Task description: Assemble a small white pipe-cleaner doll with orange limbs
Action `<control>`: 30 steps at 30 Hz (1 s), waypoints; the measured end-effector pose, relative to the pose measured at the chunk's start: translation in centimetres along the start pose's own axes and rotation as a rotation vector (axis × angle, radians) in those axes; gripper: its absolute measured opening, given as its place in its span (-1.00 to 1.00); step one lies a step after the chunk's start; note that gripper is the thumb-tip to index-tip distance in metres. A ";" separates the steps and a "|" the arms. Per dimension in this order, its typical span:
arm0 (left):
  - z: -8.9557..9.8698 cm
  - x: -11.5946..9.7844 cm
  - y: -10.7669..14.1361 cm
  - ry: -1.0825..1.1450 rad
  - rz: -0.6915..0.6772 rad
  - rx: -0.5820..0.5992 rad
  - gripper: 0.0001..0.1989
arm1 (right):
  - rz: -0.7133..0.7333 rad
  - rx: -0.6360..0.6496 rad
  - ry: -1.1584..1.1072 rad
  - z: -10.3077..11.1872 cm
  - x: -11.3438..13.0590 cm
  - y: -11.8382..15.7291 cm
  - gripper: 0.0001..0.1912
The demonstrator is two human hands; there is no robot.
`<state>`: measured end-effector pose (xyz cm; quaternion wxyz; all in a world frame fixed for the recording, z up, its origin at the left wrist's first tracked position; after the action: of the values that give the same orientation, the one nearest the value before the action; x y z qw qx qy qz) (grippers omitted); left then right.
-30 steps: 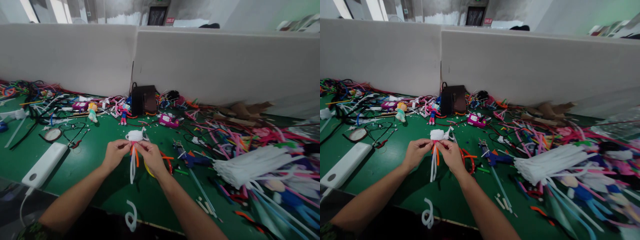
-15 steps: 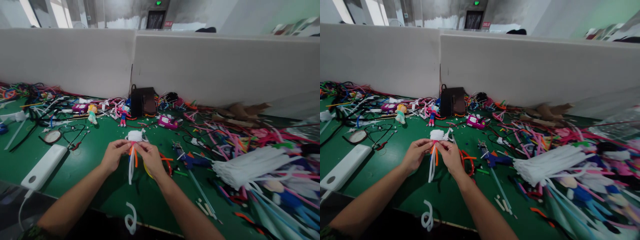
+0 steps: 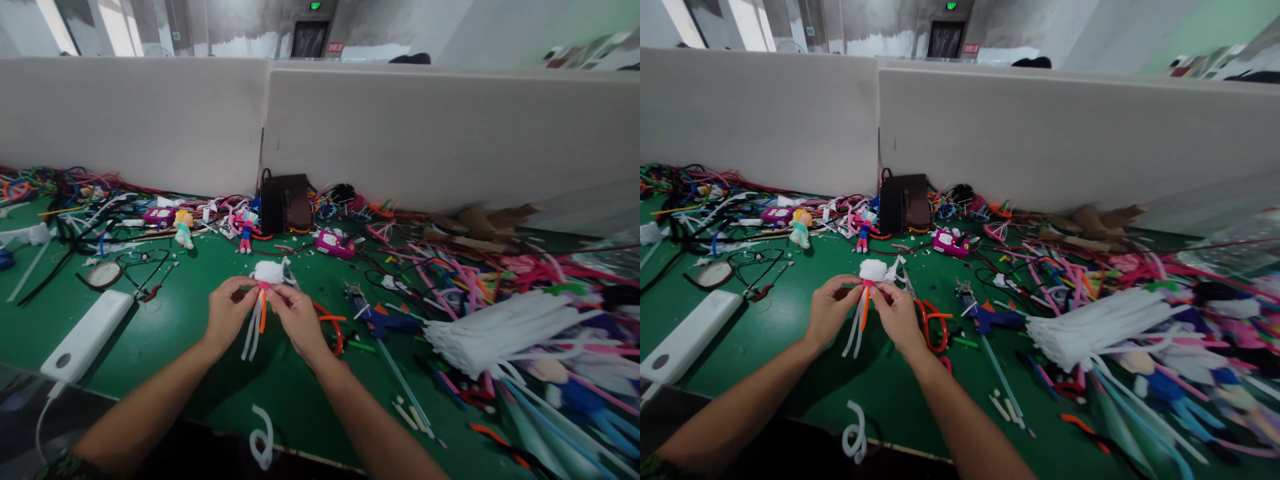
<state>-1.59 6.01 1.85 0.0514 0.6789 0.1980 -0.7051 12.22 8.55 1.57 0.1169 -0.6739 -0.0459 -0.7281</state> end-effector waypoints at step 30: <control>-1.8 0.2 1.3 0.003 0.110 0.166 -0.83 | -0.221 -0.092 -0.446 0.3 -2.3 -0.4 -0.80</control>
<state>0.57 5.49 1.39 0.0334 0.6917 0.1013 -0.7143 12.53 9.27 -0.70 -0.0071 -0.8133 -0.1107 -0.5712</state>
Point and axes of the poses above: each hand's wrist, its own y-axis away from the middle knuckle, its own z-axis out of the back of the hand, x = y × z, the point moved 8 cm from there along -y, towards the middle knuckle, and after that the axes turned 2 degrees about z, right-handed, at the moved point
